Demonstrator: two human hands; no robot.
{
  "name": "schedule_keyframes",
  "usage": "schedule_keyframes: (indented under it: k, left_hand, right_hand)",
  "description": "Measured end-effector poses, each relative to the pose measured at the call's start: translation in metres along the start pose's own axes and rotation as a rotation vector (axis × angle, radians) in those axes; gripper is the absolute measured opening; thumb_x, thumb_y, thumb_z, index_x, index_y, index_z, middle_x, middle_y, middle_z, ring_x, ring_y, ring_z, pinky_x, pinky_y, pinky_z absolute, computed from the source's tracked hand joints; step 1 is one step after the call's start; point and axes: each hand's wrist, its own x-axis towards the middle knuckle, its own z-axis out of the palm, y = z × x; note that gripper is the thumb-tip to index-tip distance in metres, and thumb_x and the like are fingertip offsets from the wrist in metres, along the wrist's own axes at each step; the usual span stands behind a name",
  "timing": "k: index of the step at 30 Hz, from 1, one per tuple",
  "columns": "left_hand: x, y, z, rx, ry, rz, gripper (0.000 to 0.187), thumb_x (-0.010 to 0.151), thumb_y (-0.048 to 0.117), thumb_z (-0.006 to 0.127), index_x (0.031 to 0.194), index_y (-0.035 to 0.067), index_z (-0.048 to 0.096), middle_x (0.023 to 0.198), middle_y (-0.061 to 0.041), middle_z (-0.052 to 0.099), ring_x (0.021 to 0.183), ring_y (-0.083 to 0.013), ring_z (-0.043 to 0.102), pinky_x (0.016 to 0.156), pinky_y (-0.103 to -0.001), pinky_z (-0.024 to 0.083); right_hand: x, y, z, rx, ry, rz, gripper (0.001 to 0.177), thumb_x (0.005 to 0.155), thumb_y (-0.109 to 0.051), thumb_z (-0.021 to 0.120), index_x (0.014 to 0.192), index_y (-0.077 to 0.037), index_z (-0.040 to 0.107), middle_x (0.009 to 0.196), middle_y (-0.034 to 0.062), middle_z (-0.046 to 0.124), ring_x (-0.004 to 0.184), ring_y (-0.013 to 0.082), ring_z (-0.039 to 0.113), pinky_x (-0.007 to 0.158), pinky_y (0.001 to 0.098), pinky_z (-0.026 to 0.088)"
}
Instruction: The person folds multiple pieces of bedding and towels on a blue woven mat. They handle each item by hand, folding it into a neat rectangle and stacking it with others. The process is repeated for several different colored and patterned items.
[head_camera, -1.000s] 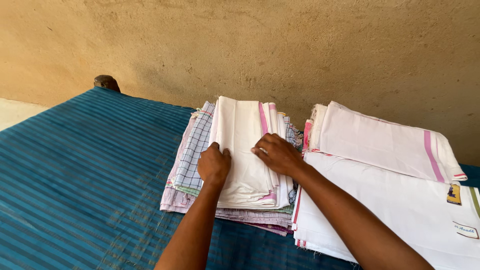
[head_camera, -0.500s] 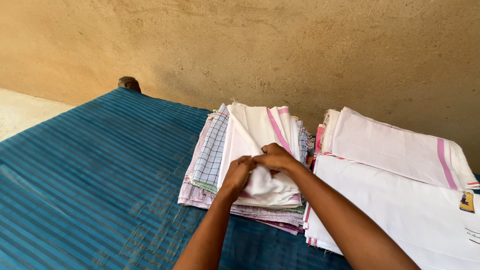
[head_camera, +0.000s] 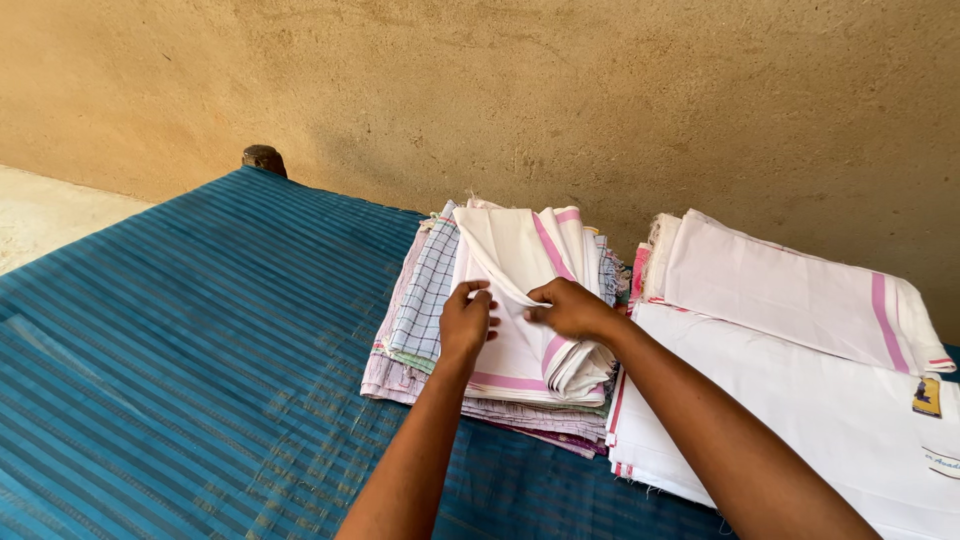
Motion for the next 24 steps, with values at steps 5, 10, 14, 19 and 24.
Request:
schedule_keyframes:
  k: [5, 10, 14, 19, 24]
  left_hand:
    - [0.021, 0.003, 0.002, 0.099, 0.027, -0.06, 0.045, 0.098, 0.039, 0.059, 0.13, 0.009, 0.069, 0.104, -0.006, 0.072, 0.083, -0.0222, 0.068, 0.072, -0.037, 0.056]
    - [0.034, 0.001, 0.002, 0.462, 0.094, 0.17, 0.051, 0.098, 0.049, 0.052, 0.121, 0.009, 0.074, 0.105, -0.011, 0.072, 0.092, -0.0281, 0.068, 0.083, -0.039, 0.053]
    - [0.035, 0.004, -0.004, 0.625, 0.08, 0.133, 0.061, 0.098, 0.057, 0.044, 0.112, 0.008, 0.078, 0.103, -0.015, 0.071, 0.096, -0.0323, 0.068, 0.088, -0.042, 0.052]
    - [0.035, 0.007, -0.003, 0.589, 0.108, 0.171, 0.077, 0.098, 0.066, 0.035, 0.101, 0.007, 0.084, 0.102, -0.019, 0.07, 0.101, -0.0376, 0.067, 0.094, -0.045, 0.05]
    - [0.049, 0.01, 0.014, 0.194, -0.011, -0.079, 0.072, 0.097, 0.063, 0.05, 0.111, -0.004, 0.071, 0.097, -0.018, 0.074, 0.083, -0.0304, 0.071, 0.072, -0.038, 0.058]
  right_hand:
    - [-0.008, -0.01, 0.006, -0.034, 0.014, 0.179, 0.049, 0.105, -0.048, 0.059, 0.101, -0.003, 0.077, 0.074, 0.016, 0.061, 0.069, 0.0174, 0.05, 0.068, 0.0386, 0.045]
    - [-0.004, 0.014, 0.013, 0.256, 0.091, 0.206, 0.053, 0.101, -0.051, 0.056, 0.12, -0.005, 0.074, 0.088, 0.0035, 0.071, 0.088, 0.0103, 0.061, 0.087, 0.0308, 0.048]
    - [0.004, 0.042, 0.014, 0.386, 0.12, 0.159, 0.053, 0.102, -0.047, 0.06, 0.128, -0.002, 0.071, 0.105, -0.0035, 0.071, 0.102, 0.0045, 0.061, 0.095, 0.0279, 0.043]
    - [0.001, 0.043, 0.012, 0.288, 0.265, 0.135, 0.05, 0.106, -0.046, 0.054, 0.109, -0.001, 0.075, 0.073, 0.0086, 0.06, 0.071, 0.014, 0.052, 0.072, 0.0335, 0.049]
    - [-0.014, 0.005, -0.003, 0.206, 0.186, 0.16, 0.047, 0.099, -0.047, 0.061, 0.102, -0.002, 0.075, 0.078, 0.0096, 0.072, 0.07, 0.0151, 0.061, 0.071, 0.0335, 0.052]
